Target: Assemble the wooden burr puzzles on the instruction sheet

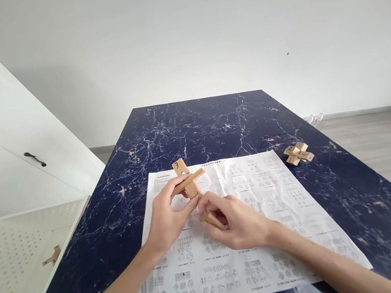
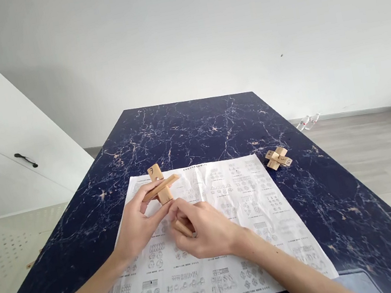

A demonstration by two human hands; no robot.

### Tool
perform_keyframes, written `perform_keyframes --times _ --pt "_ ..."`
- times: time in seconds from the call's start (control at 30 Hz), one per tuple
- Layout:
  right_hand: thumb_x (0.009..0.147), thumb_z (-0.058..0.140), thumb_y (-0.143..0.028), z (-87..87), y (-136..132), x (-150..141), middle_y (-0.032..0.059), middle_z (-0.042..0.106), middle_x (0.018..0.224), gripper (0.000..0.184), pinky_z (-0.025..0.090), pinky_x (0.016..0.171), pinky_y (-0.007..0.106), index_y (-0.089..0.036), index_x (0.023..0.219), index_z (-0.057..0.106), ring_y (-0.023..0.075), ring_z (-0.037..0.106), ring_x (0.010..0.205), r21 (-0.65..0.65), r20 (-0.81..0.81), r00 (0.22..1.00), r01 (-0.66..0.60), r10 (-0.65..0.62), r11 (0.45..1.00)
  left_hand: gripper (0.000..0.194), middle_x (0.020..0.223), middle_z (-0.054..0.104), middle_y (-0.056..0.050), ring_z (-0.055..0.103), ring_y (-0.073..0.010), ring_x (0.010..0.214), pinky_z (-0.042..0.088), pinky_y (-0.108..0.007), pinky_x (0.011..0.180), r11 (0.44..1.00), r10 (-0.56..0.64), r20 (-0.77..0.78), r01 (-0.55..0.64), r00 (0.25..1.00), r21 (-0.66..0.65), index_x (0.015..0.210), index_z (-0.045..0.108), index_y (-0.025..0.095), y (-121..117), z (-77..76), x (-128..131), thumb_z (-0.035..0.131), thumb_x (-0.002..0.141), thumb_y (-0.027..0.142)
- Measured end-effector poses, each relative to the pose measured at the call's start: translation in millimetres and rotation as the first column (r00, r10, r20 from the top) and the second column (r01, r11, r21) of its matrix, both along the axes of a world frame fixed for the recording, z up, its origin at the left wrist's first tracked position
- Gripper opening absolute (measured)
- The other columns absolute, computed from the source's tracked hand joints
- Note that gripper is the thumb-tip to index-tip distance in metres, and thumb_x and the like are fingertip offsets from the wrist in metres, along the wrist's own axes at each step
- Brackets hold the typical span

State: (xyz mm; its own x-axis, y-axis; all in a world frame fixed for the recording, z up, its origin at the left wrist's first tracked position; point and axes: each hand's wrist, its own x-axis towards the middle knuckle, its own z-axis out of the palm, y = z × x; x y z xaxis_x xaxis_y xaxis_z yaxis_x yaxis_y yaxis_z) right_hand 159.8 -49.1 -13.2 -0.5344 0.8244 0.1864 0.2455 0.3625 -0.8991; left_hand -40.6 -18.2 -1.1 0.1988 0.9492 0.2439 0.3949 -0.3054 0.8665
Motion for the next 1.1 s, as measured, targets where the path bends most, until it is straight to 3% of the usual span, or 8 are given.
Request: perform_keyframes --times 0.1,0.2,0.3,0.43,0.57,0.93,1.1 --pt "0.103 0.060 -0.032 7.1 2 3 -0.0088 0.041 0.064 0.013 0.028 0.054 0.028 -0.024 0.112 0.063 0.0119 0.036 0.056 -0.212 -0.258 0.965 -0.008 -0.048 0.977 0.045 0.136 0.076 -0.008 0.071 -0.0334 0.129 0.059 -0.048 0.107 1.000 0.013 0.001 -0.013 1.000 -0.011 0.130 0.069 0.026 0 0.3 -1 0.082 0.091 0.045" --pt "0.105 0.064 -0.047 10.5 8 6 -0.0067 0.045 0.066 0.026 0.023 0.053 0.029 -0.024 0.115 0.070 0.0111 0.033 0.055 -0.375 -0.492 0.857 -0.054 -0.150 0.925 0.046 0.136 0.075 -0.007 0.071 -0.0326 0.129 0.058 -0.049 0.109 1.000 -0.008 0.034 0.009 0.999 -0.027 0.130 0.068 0.027 1 1.2 -1 0.083 0.090 0.044" --pt "0.103 0.068 -0.051 11.4 13 9 -0.0024 0.058 0.078 0.030 0.023 0.054 0.030 -0.025 0.117 0.073 0.0100 0.037 0.056 -0.454 -0.592 0.760 -0.041 -0.267 0.890 0.047 0.137 0.075 -0.007 0.071 -0.0321 0.128 0.058 -0.048 0.109 0.996 -0.031 0.072 0.037 0.997 -0.085 0.131 0.068 0.028 0 2.9 -1 0.084 0.089 0.045" --pt "0.099 0.076 -0.050 11.8 17 12 0.0009 0.064 0.091 0.031 0.028 0.057 0.030 -0.026 0.117 0.073 0.0112 0.048 0.063 -0.506 -0.608 0.700 0.021 -0.374 0.862 0.050 0.136 0.076 -0.007 0.070 -0.0330 0.131 0.055 -0.050 0.113 0.984 -0.042 0.112 0.060 0.993 -0.166 0.132 0.068 0.029 -2 6.6 3 0.085 0.089 0.047" --pt "0.096 0.079 -0.051 10.5 19 13 -0.0008 0.067 0.088 0.031 0.027 0.057 0.029 -0.026 0.108 0.066 0.0105 0.045 0.060 -0.527 -0.596 0.683 0.063 -0.422 0.847 0.047 0.136 0.076 -0.007 0.068 -0.0324 0.133 0.051 -0.050 0.117 0.968 -0.109 0.201 0.149 0.974 -0.199 0.131 0.068 0.028 -4 8.2 4 0.086 0.089 0.041" --pt "0.097 0.078 -0.053 9.1 17 12 -0.0027 0.066 0.083 0.034 0.025 0.057 0.030 -0.026 0.110 0.061 0.0103 0.040 0.056 -0.519 -0.585 0.722 0.016 -0.369 0.855 0.050 0.137 0.073 -0.011 0.068 -0.0314 0.130 0.051 -0.055 0.115 0.939 -0.173 0.309 0.251 0.935 -0.234 0.132 0.065 0.025 -2 4.6 -2 0.086 0.089 0.039" --pt "0.099 0.075 -0.052 5.2 17 13 -0.0025 0.065 0.084 0.032 0.024 0.057 0.031 -0.026 0.112 0.060 0.0111 0.039 0.057 -0.516 -0.577 0.729 0.024 -0.368 0.856 0.050 0.139 0.072 -0.011 0.069 -0.0304 0.128 0.055 -0.052 0.112 0.930 -0.202 0.320 0.284 0.926 -0.234 0.133 0.066 0.027 -2 2.9 -4 0.087 0.089 0.037"
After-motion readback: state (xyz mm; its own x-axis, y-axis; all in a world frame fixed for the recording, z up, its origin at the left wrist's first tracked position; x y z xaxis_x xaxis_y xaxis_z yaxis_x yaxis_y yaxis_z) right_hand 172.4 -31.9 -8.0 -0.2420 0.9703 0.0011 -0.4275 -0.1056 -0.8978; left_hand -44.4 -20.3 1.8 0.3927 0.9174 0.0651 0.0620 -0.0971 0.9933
